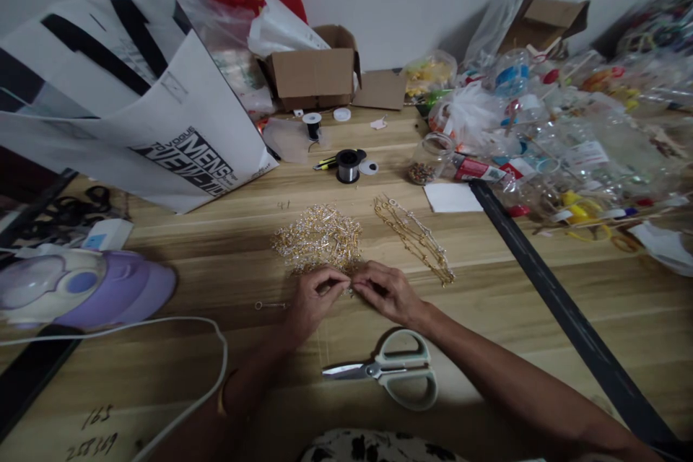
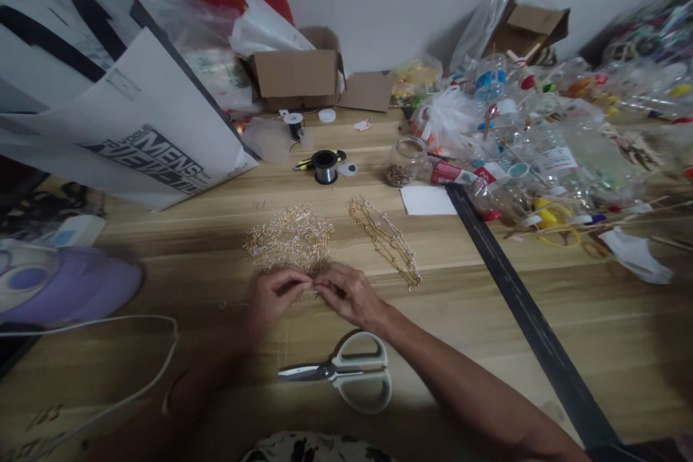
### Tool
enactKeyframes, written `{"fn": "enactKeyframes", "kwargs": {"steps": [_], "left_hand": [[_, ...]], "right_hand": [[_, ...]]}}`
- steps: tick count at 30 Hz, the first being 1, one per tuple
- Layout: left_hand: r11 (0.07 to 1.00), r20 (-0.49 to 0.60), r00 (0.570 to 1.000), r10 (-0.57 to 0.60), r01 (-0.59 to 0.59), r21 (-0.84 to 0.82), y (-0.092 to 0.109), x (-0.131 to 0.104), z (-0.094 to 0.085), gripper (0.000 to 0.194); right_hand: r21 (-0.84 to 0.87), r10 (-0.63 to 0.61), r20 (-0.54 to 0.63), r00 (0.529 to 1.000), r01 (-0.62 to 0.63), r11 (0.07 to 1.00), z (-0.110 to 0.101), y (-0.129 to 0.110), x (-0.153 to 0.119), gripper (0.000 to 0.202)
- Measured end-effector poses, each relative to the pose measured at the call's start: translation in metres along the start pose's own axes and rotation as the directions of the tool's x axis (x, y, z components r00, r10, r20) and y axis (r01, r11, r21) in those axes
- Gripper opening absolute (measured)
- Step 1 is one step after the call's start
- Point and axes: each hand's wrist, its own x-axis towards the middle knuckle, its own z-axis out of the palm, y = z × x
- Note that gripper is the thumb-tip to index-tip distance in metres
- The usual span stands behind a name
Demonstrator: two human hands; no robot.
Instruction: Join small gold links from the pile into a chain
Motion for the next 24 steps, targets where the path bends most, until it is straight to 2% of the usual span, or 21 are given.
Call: {"fn": "enactKeyframes", "kwargs": {"steps": [6,24], "left_hand": [[1.000,-0.007,1.000,-0.001,0.001,0.031,0.0012,-0.0006,0.0006,0.009],[0.981,-0.001,0.989,0.149,-0.148,0.125,0.0009,0.0035,-0.0009,0.010]], "right_hand": [[-0.015,0.000,0.006,1.000,0.000,1.000,-0.0011,-0.0016,0.0002,0.010],[-0.005,-0.017,0.007,1.000,0.017,1.000,0.0005,0.0001,0.0012,0.009]]}}
